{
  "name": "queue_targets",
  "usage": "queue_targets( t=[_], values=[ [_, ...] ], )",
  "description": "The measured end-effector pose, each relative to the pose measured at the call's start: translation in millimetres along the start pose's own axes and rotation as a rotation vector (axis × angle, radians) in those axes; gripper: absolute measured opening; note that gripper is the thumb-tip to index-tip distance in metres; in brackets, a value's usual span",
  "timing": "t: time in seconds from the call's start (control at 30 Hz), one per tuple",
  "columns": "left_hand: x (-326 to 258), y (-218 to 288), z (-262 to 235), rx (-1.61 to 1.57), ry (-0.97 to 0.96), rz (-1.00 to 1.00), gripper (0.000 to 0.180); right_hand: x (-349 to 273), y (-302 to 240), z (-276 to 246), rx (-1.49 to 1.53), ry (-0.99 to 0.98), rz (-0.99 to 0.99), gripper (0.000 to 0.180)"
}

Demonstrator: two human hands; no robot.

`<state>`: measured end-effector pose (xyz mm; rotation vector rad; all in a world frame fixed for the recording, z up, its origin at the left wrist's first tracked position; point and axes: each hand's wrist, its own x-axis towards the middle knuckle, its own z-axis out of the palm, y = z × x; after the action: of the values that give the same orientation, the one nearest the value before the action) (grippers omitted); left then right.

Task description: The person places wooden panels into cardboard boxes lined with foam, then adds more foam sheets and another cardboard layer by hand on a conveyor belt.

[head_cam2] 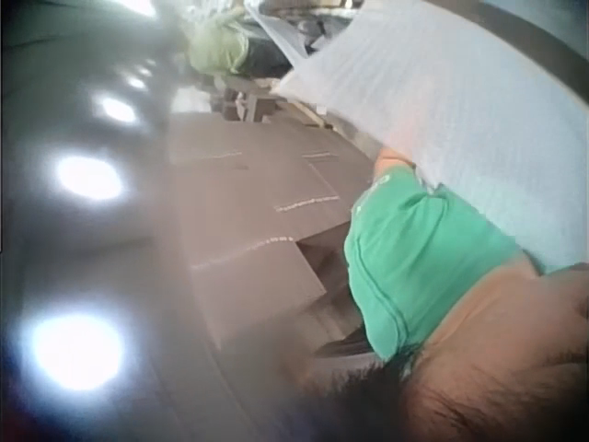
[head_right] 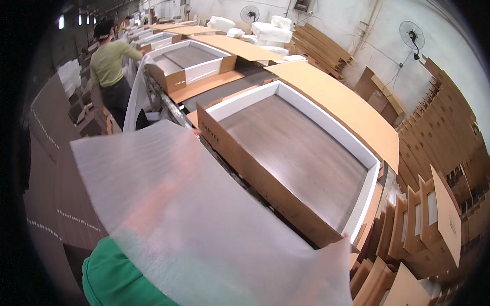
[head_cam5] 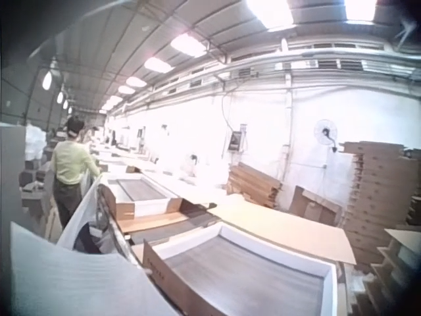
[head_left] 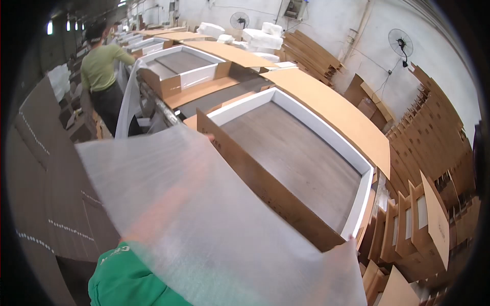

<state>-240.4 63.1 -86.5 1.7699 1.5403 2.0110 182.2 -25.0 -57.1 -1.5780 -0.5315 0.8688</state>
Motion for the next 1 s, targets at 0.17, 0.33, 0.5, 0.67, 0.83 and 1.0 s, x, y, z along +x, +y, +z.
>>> queue_targets(
  t=[0.17, 0.33, 0.5, 0.67, 0.83, 1.0],
  values=[
    [72.4, -52.6, 46.5, 0.090, 0.044, 0.314, 0.022, 73.1, -59.5, 7.8, 0.031, 0.063, -0.891, 0.034],
    [92.5, -41.1, 110.5, 0.041, -0.188, -0.334, 0.019, 141.0, -12.3, 30.1, -0.185, 0.036, -1.084, 0.030],
    [116.8, -146.6, 59.9, -0.129, 0.210, -0.487, 0.030, 126.5, -14.7, 79.8, -0.008, -0.020, -0.571, 0.033],
    [212.6, -120.9, 22.3, 0.069, 0.277, -0.240, 0.025, 117.3, -57.6, 109.9, -0.107, 0.010, -0.904, 0.053],
    [316.0, -129.3, 90.3, -0.444, 0.153, 0.118, 0.013, 164.3, -170.3, 159.4, -0.102, 0.631, -1.211, 0.043],
    [337.5, -121.3, 280.7, 0.266, 0.132, 0.091, 0.036, 278.3, -207.1, 161.2, -0.547, 0.726, -1.279, 0.030]
  ],
)
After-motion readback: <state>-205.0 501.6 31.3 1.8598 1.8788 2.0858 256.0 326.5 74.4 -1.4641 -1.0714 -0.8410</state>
